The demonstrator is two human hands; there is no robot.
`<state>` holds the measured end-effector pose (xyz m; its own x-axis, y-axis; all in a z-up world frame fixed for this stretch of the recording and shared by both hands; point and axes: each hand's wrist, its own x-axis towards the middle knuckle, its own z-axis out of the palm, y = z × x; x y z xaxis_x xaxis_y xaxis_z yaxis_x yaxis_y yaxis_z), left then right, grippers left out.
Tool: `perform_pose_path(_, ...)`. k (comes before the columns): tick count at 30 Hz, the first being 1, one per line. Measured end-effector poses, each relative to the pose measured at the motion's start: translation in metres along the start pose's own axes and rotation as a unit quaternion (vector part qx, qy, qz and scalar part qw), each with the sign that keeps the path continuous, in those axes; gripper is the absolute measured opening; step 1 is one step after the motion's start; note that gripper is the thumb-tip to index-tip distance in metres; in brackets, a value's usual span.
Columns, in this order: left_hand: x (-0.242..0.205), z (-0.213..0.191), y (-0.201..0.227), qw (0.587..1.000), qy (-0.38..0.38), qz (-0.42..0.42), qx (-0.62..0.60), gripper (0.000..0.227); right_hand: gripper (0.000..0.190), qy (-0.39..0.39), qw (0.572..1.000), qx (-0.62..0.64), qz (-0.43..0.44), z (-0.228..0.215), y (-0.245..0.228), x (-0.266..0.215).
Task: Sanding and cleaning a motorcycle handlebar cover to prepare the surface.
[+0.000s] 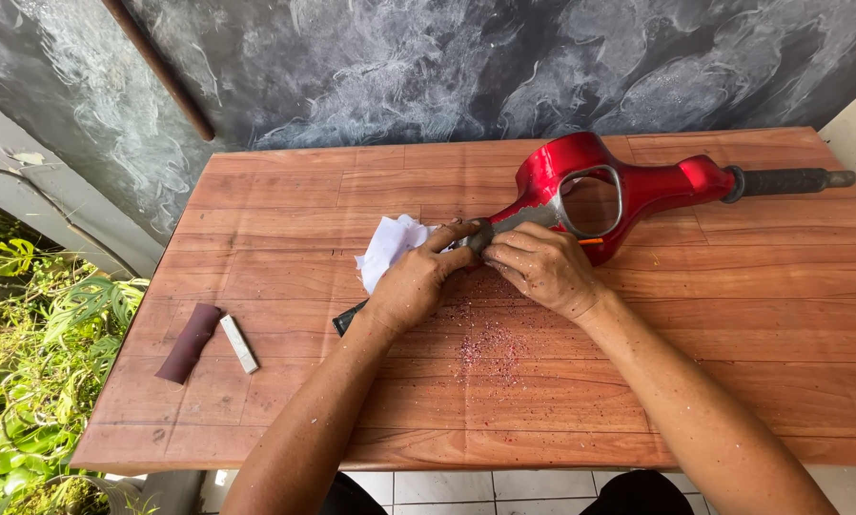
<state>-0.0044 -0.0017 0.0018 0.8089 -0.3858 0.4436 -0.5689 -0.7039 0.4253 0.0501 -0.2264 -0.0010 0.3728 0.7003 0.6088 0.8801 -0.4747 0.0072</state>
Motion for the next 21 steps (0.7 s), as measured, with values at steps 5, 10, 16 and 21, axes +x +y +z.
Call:
perform_pose_path(5,0.002,-0.006,0.007,1.0,-0.008,-0.012,0.001,0.028,0.007,-0.006,0.996,0.057,0.062,-0.014,-0.008,0.01)
perform_pose_path(10,0.001,-0.003,0.003,1.0,0.007,0.009,0.008,0.036,0.012,-0.006,0.995,0.053,0.083,-0.007,0.006,0.007)
perform_pose_path(16,-0.002,0.0,-0.003,0.999,0.014,0.03,0.021,0.031,0.01,-0.034,0.996,0.055,0.065,-0.021,-0.003,0.014)
perform_pose_path(21,-0.002,-0.008,0.003,0.999,0.008,0.021,0.038,0.023,0.008,-0.045,0.999,-0.022,0.013,-0.013,0.003,0.006)
